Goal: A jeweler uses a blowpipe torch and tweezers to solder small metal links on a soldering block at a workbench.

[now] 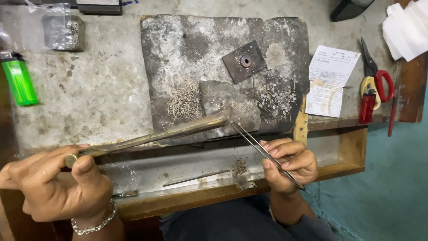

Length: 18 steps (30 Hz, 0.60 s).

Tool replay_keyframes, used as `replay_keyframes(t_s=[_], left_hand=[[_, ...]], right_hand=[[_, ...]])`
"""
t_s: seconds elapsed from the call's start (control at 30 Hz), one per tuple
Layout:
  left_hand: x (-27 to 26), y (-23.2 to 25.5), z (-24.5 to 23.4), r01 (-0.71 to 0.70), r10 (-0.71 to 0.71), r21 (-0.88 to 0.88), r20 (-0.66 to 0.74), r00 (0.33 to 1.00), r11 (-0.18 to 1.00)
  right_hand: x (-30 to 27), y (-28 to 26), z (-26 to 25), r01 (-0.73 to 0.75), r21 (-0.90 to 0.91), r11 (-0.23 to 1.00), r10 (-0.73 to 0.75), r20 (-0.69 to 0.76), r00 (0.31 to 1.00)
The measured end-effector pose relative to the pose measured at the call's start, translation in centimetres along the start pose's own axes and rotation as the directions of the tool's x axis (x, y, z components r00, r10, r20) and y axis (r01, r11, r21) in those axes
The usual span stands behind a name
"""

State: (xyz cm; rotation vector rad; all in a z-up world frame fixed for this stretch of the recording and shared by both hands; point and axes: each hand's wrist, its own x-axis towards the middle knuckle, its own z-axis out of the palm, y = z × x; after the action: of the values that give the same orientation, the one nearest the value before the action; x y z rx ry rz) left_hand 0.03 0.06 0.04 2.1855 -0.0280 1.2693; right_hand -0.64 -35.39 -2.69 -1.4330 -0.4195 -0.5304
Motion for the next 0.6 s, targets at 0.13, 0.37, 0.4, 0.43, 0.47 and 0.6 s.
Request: replay_keyframes(t_s=[0.13, 0.37, 0.4, 0.43, 0.47, 0.6], left_hand=[[0.0, 0.2, 0.0, 0.018, -0.018, -0.013, 0.002, 1.0, 1.0], [0.0, 0.1, 0.0, -0.002, 0.002, -0.008, 0.006, 1.0, 1.0], [0.1, 0.2, 0.0, -0.004, 0.004, -0.006, 0.002, 1.0, 1.0], [0.1, 0.1, 0.0, -0.005, 0.005, -0.007, 0.004, 1.0, 1.0], [0.0, 0.1, 0.0, 0.001, -0.001, -0.007, 0.004, 1.0, 1.0], [-0.1, 0.1, 0.0, 0.007, -0.007, -0.006, 0.005, 1.0, 1.0]], right_hand=[[0.0, 0.1, -0.1, 0.004, -0.018, 1.0, -0.003, 0.005, 1.0], [0.7, 0.1, -0.4, 0.158, -0.105, 0.982, -0.153, 0.054, 0.987], [0.9, -0.1, -0.5, 0.176, -0.149, 0.973, -0.162, 0.106, 0.981], [1.0, -0.1, -0.4, 0.175, -0.149, 0.973, -0.161, 0.104, 0.982], [1.1, -0.2, -0.3, 0.189, -0.174, 0.966, -0.167, 0.134, 0.977], [1.6, -0.2, -0.2, 0.247, -0.148, 0.958, -0.216, 0.2, 0.956]])
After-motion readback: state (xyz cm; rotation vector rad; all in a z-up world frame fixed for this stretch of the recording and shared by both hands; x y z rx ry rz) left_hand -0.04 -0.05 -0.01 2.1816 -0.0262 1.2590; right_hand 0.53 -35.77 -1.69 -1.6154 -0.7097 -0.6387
